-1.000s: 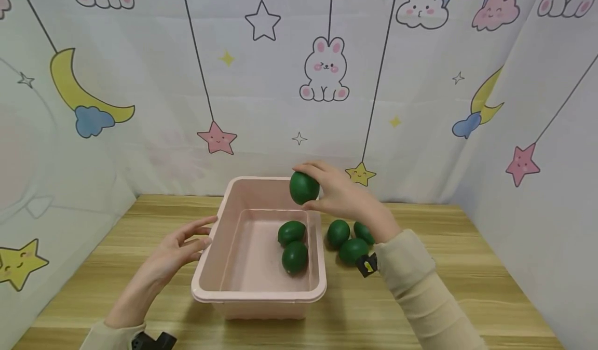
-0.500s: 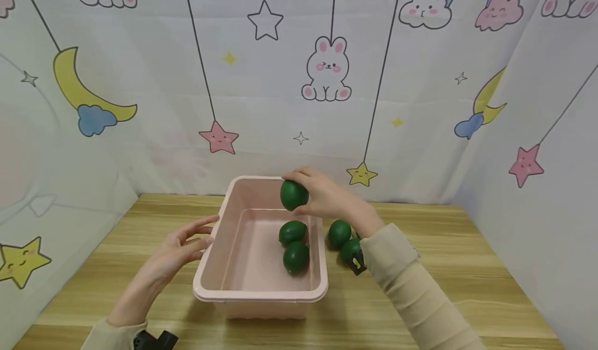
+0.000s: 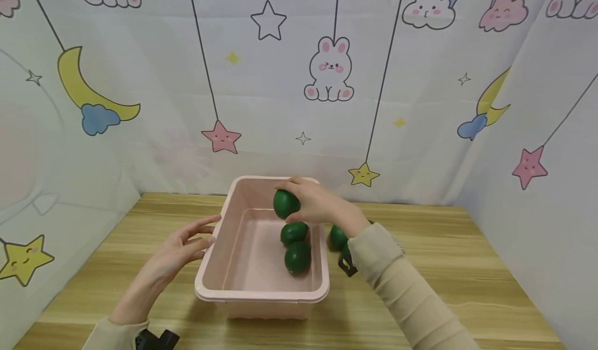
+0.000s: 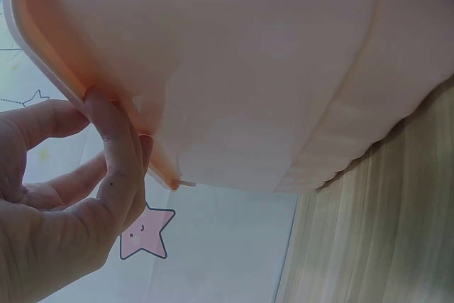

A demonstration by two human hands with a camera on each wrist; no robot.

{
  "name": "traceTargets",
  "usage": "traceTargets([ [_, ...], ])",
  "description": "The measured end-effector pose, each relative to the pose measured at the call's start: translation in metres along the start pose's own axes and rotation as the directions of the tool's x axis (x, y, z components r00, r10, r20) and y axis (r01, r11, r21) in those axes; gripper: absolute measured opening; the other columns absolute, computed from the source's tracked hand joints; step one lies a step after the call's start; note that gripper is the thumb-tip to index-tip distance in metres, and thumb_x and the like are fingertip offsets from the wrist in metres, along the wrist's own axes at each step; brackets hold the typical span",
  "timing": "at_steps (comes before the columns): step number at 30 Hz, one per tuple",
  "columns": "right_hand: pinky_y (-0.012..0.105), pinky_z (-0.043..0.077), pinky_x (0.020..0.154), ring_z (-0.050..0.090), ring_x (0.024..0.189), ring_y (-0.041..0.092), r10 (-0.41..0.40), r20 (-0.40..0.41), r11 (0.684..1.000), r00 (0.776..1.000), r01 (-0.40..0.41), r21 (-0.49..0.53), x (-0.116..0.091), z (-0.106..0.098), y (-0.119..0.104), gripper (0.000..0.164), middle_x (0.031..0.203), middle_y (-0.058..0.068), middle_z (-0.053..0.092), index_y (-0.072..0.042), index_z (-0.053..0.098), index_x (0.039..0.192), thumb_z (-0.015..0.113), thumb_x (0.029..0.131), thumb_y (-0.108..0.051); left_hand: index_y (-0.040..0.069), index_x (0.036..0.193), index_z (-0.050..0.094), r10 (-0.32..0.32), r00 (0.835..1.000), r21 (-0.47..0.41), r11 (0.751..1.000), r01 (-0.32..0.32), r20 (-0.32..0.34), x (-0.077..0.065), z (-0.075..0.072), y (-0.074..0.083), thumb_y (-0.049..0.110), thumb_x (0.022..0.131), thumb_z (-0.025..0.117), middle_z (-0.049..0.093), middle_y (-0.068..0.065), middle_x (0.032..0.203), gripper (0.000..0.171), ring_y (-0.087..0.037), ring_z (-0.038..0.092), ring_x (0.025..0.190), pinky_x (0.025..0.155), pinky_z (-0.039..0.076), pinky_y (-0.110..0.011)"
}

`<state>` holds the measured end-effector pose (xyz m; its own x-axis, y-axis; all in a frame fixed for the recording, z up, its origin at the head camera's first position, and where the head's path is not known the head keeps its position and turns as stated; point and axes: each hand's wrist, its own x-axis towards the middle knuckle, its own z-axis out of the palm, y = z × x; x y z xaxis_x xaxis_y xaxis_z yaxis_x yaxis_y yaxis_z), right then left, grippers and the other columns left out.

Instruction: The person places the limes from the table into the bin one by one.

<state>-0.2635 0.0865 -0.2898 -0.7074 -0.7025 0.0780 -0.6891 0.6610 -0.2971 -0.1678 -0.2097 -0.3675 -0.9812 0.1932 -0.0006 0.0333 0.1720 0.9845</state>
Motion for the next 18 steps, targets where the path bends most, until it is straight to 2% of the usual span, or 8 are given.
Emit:
traceTargets([
  [3,0.048,0.039,0.110,0.038,0.137,0.029,0.012,0.034,1.000,0.999,-0.012,0.001,0.003,0.003,-0.002,0.073,0.148,0.007,0.043,-0.018,0.045,0.143,0.080,0.078,-0.024,0.010,0.145,0.040,0.000,1.000,0.001,1.000,0.000,0.000,0.000,0.000,0.000,0.019,0.095,0.060,0.044,-0.024,0.133,0.055,-0.014,0.064,0.100,0.082,0.056,-0.029],
  [7,0.045,0.041,0.108,0.041,0.135,0.027,-0.010,0.058,1.000,0.998,0.010,-0.003,0.006,0.008,-0.003,0.073,0.147,0.008,0.043,-0.016,0.044,0.143,0.079,0.079,-0.023,0.009,0.146,0.039,0.003,1.000,-0.005,1.000,-0.003,0.006,0.000,0.000,0.000,0.018,0.095,0.059,0.044,-0.025,0.133,0.055,-0.013,0.064,0.098,0.081,0.056,-0.029],
  [11,0.043,0.043,0.107,0.045,0.132,0.025,-0.024,0.061,1.000,0.998,0.025,-0.003,0.008,0.012,-0.002,0.072,0.144,0.009,0.046,-0.013,0.044,0.142,0.079,0.080,-0.024,0.008,0.146,0.039,0.004,1.000,-0.012,1.000,-0.003,0.009,-0.001,0.001,0.001,0.019,0.095,0.059,0.044,-0.025,0.133,0.055,-0.012,0.064,0.099,0.081,0.056,-0.029],
  [18,0.047,0.039,0.110,0.039,0.138,0.028,-0.016,0.061,1.000,0.998,0.014,0.028,0.005,0.013,0.003,0.068,0.148,0.010,0.043,-0.013,0.042,0.144,0.074,0.084,-0.023,0.008,0.146,0.039,0.011,1.000,-0.004,1.000,-0.011,0.015,-0.002,0.000,0.002,0.019,0.096,0.058,0.043,-0.026,0.133,0.055,-0.019,0.063,0.104,0.082,0.056,-0.029],
])
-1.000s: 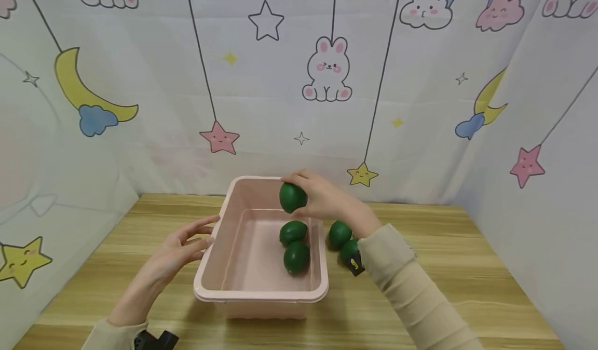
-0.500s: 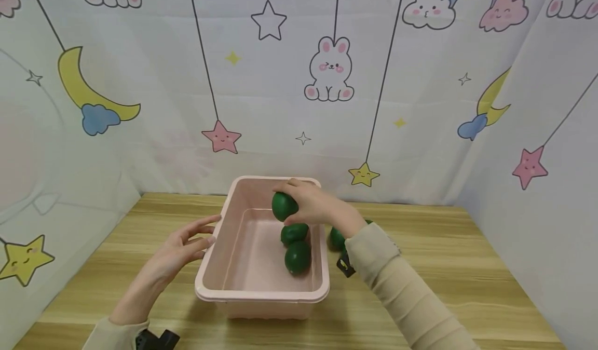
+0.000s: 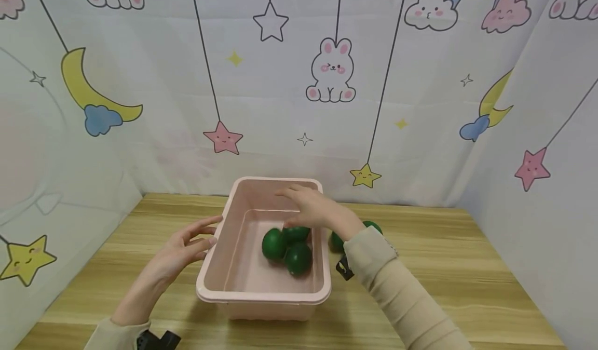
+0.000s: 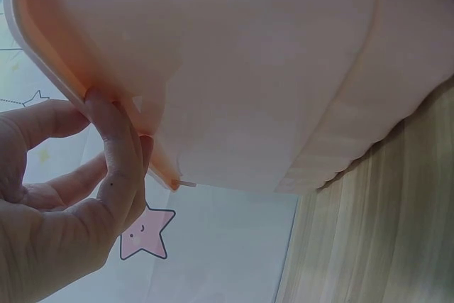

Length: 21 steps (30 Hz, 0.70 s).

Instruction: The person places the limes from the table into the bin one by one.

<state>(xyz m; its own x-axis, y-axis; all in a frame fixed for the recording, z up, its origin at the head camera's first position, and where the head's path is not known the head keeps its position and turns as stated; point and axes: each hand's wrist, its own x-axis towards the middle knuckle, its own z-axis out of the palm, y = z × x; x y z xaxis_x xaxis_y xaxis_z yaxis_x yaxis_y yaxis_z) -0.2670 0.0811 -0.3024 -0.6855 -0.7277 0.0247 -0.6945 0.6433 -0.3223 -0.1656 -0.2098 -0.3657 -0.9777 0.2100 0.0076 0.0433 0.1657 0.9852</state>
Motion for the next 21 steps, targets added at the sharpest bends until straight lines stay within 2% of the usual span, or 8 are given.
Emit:
traceTargets([
  [5,0.047,0.044,0.106,0.045,0.133,0.030,0.003,-0.042,0.999,0.999,-0.001,0.050,-0.009,0.001,0.004,0.068,0.145,0.009,0.047,-0.013,0.043,0.143,0.074,0.084,-0.025,0.008,0.146,0.039,-0.001,1.000,0.011,1.000,0.001,0.000,0.001,0.000,0.000,0.018,0.095,0.058,0.043,-0.026,0.132,0.055,-0.022,0.062,0.107,0.082,0.056,-0.029],
  [12,0.046,0.046,0.104,0.051,0.129,0.027,0.075,-0.065,0.978,0.995,-0.061,0.201,-0.024,0.004,0.008,0.064,0.146,0.000,0.047,-0.022,0.044,0.143,0.073,0.085,-0.028,0.008,0.145,0.039,-0.009,1.000,0.021,1.000,0.009,-0.007,0.002,0.000,0.000,0.019,0.095,0.059,0.044,-0.025,0.132,0.055,-0.021,0.063,0.105,0.082,0.056,-0.029],
  [16,0.047,0.046,0.103,0.053,0.127,0.030,0.053,-0.100,0.970,0.994,-0.028,0.241,-0.032,0.004,0.010,0.062,0.145,0.002,0.048,-0.021,0.045,0.142,0.071,0.087,-0.026,0.009,0.146,0.039,-0.009,1.000,0.017,1.000,0.009,-0.009,0.001,0.000,0.000,0.019,0.095,0.059,0.044,-0.025,0.133,0.055,-0.020,0.063,0.104,0.082,0.056,-0.029],
  [21,0.048,0.044,0.106,0.051,0.129,0.030,0.047,-0.116,0.946,0.992,-0.007,0.325,-0.041,0.004,0.012,0.059,0.144,0.004,0.050,-0.021,0.046,0.141,0.071,0.087,-0.023,0.008,0.145,0.039,-0.011,1.000,0.010,1.000,0.011,-0.015,0.001,0.001,0.000,0.018,0.095,0.059,0.044,-0.025,0.132,0.055,-0.017,0.063,0.102,0.082,0.056,-0.028],
])
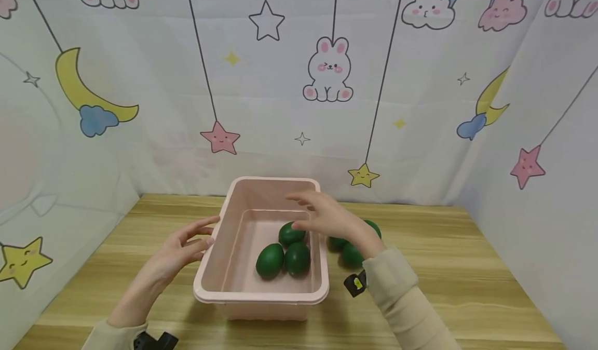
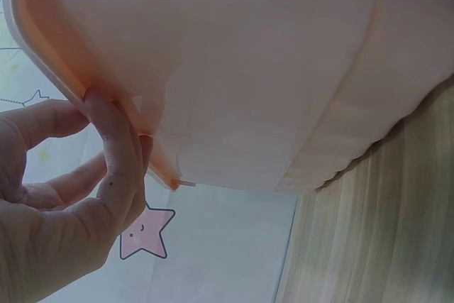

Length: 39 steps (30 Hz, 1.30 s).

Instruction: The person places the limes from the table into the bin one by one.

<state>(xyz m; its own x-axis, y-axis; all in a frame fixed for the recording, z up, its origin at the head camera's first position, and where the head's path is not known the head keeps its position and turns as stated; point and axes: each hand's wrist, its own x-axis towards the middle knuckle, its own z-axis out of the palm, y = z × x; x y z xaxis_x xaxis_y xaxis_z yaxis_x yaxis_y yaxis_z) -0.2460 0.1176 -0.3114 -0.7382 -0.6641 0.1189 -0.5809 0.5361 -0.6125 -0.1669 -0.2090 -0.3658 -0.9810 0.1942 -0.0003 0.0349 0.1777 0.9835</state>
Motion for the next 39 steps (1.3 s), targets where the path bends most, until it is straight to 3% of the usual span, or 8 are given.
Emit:
traceTargets([
  [8,0.043,0.042,0.109,0.048,0.133,0.022,0.002,-0.054,0.995,0.999,0.004,0.102,-0.014,-0.002,0.007,0.056,0.142,-0.001,0.052,-0.023,0.050,0.139,0.071,0.087,-0.026,0.010,0.146,0.039,-0.014,1.000,0.006,1.000,0.014,-0.001,-0.001,0.000,0.001,0.021,0.095,0.060,0.044,-0.024,0.134,0.056,-0.018,0.063,0.105,0.083,0.055,-0.027],
  [18,0.048,0.043,0.107,0.051,0.130,0.027,0.012,-0.104,0.987,0.994,0.005,0.161,-0.034,-0.005,0.017,0.052,0.141,0.002,0.053,-0.021,0.051,0.138,0.069,0.089,-0.027,0.010,0.146,0.038,-0.017,1.000,0.005,1.000,0.017,0.004,-0.001,0.000,0.002,0.022,0.096,0.059,0.043,-0.023,0.135,0.056,-0.020,0.062,0.107,0.083,0.055,-0.027],
  [29,0.054,0.042,0.106,0.052,0.130,0.029,0.029,-0.166,0.958,0.986,0.020,0.286,-0.047,-0.006,0.027,0.048,0.140,0.005,0.055,-0.019,0.053,0.136,0.067,0.090,-0.020,0.011,0.146,0.040,-0.024,1.000,0.009,1.000,0.024,-0.001,0.001,0.001,-0.001,0.022,0.095,0.060,0.043,-0.022,0.135,0.056,-0.017,0.063,0.107,0.084,0.055,-0.029],
  [34,0.050,0.044,0.105,0.051,0.130,0.029,0.032,-0.202,0.951,0.979,0.032,0.306,-0.054,-0.005,0.032,0.049,0.140,0.010,0.054,-0.012,0.051,0.137,0.066,0.091,-0.019,0.010,0.146,0.039,-0.018,1.000,0.009,1.000,0.018,0.003,0.000,0.000,0.001,0.022,0.095,0.060,0.042,-0.023,0.135,0.056,-0.018,0.062,0.108,0.084,0.055,-0.028],
  [39,0.039,0.046,0.105,0.051,0.130,0.028,0.051,-0.218,0.935,0.974,0.030,0.354,-0.059,-0.004,0.037,0.049,0.141,0.010,0.053,-0.013,0.049,0.139,0.064,0.093,-0.016,0.012,0.146,0.039,-0.028,1.000,0.009,1.000,0.028,0.001,0.001,0.001,0.000,0.022,0.095,0.060,0.042,-0.022,0.136,0.056,-0.018,0.062,0.108,0.085,0.055,-0.028],
])
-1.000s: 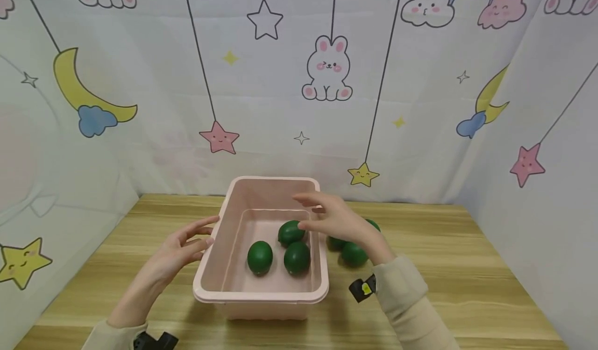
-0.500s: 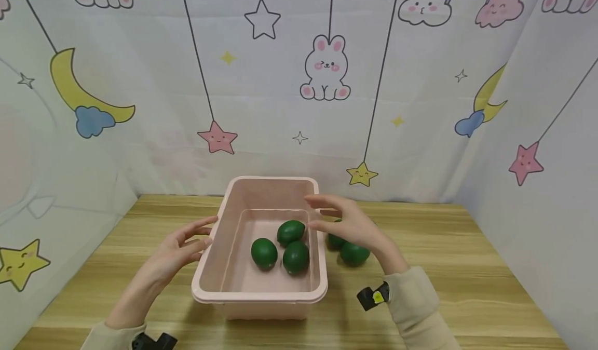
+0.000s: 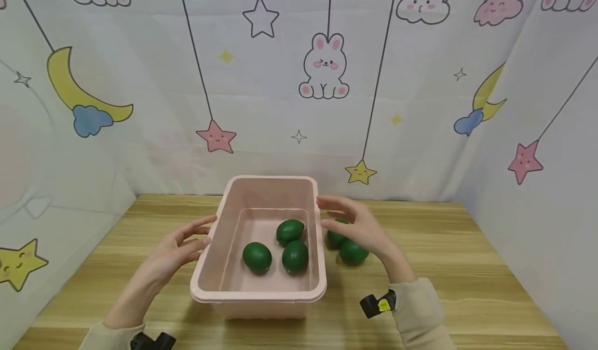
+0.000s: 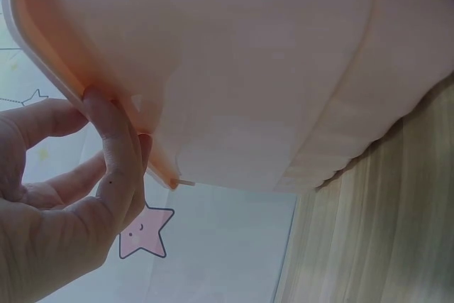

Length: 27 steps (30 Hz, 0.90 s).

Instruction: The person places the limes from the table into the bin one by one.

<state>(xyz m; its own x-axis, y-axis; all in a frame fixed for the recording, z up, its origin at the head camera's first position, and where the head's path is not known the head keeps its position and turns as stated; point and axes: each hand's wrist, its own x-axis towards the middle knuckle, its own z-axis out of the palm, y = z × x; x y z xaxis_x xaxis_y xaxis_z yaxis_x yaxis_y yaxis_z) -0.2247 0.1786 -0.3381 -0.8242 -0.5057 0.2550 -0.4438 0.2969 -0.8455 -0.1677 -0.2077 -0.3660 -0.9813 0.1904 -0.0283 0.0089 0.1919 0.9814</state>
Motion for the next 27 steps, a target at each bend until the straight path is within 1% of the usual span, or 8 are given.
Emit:
traceTargets([
  [5,0.022,0.047,0.100,0.053,0.128,0.026,-0.007,-0.029,0.999,1.000,0.009,0.051,-0.005,-0.001,0.006,0.047,0.139,0.018,0.053,-0.010,0.050,0.138,0.061,0.093,-0.012,0.013,0.146,0.040,-0.004,1.000,0.004,1.000,0.004,-0.006,0.001,0.000,-0.001,0.023,0.095,0.060,0.043,-0.021,0.135,0.056,-0.016,0.062,0.107,0.086,0.055,-0.029],
  [7,0.020,0.046,0.100,0.054,0.127,0.023,-0.014,-0.039,0.998,0.999,0.016,0.058,-0.007,-0.002,0.009,0.046,0.138,0.020,0.053,-0.008,0.049,0.138,0.061,0.094,-0.011,0.013,0.146,0.040,-0.004,1.000,0.008,1.000,0.004,-0.008,0.001,0.000,-0.002,0.023,0.095,0.060,0.043,-0.021,0.135,0.056,-0.016,0.062,0.107,0.086,0.055,-0.029],
  [11,0.019,0.048,0.098,0.057,0.124,0.015,-0.012,-0.067,0.998,0.998,0.017,0.068,-0.010,-0.002,0.014,0.046,0.137,0.020,0.054,-0.006,0.049,0.138,0.060,0.094,-0.011,0.013,0.146,0.040,-0.004,1.000,0.012,1.000,0.004,-0.007,0.001,0.000,-0.002,0.023,0.095,0.060,0.043,-0.021,0.135,0.056,-0.017,0.062,0.108,0.086,0.055,-0.029],
  [12,0.019,0.048,0.097,0.057,0.123,0.015,-0.013,-0.074,0.997,0.997,0.018,0.071,-0.011,-0.003,0.016,0.046,0.136,0.020,0.055,-0.005,0.049,0.138,0.060,0.094,-0.010,0.014,0.145,0.041,-0.010,1.000,0.008,1.000,0.010,-0.010,0.001,0.001,-0.002,0.023,0.095,0.061,0.043,-0.020,0.135,0.055,-0.017,0.062,0.108,0.086,0.055,-0.029],
  [17,0.018,0.049,0.095,0.059,0.120,0.009,0.010,-0.104,0.996,0.995,-0.001,0.088,-0.017,-0.004,0.024,0.047,0.134,0.010,0.059,-0.003,0.047,0.139,0.060,0.094,-0.011,0.013,0.146,0.040,-0.009,1.000,0.007,1.000,0.009,-0.007,0.000,0.001,0.000,0.023,0.095,0.061,0.043,-0.021,0.135,0.056,-0.017,0.062,0.109,0.086,0.055,-0.029],
  [20,0.021,0.051,0.094,0.059,0.118,0.006,0.012,-0.120,0.994,0.993,0.002,0.113,-0.020,-0.005,0.029,0.049,0.132,0.004,0.061,-0.001,0.045,0.139,0.060,0.094,-0.009,0.013,0.146,0.040,-0.011,1.000,0.009,1.000,0.011,-0.007,0.000,0.000,0.001,0.024,0.095,0.061,0.043,-0.021,0.136,0.056,-0.017,0.061,0.109,0.086,0.054,-0.028],
  [24,0.023,0.053,0.091,0.060,0.118,0.007,-0.005,-0.143,0.986,0.990,0.028,0.162,-0.023,-0.007,0.038,0.049,0.130,-0.004,0.062,0.004,0.043,0.140,0.059,0.094,-0.005,0.013,0.146,0.039,-0.013,1.000,0.006,1.000,0.013,-0.006,-0.001,0.001,0.001,0.023,0.095,0.060,0.043,-0.021,0.136,0.056,-0.018,0.061,0.110,0.086,0.054,-0.029],
  [27,0.019,0.051,0.092,0.059,0.119,0.006,0.003,-0.171,0.983,0.985,0.028,0.180,-0.025,-0.009,0.045,0.049,0.128,-0.012,0.062,0.002,0.044,0.140,0.058,0.094,-0.005,0.012,0.146,0.039,-0.013,1.000,0.002,1.000,0.013,-0.005,-0.001,0.001,0.001,0.023,0.095,0.060,0.043,-0.021,0.136,0.056,-0.016,0.062,0.108,0.086,0.054,-0.029],
])
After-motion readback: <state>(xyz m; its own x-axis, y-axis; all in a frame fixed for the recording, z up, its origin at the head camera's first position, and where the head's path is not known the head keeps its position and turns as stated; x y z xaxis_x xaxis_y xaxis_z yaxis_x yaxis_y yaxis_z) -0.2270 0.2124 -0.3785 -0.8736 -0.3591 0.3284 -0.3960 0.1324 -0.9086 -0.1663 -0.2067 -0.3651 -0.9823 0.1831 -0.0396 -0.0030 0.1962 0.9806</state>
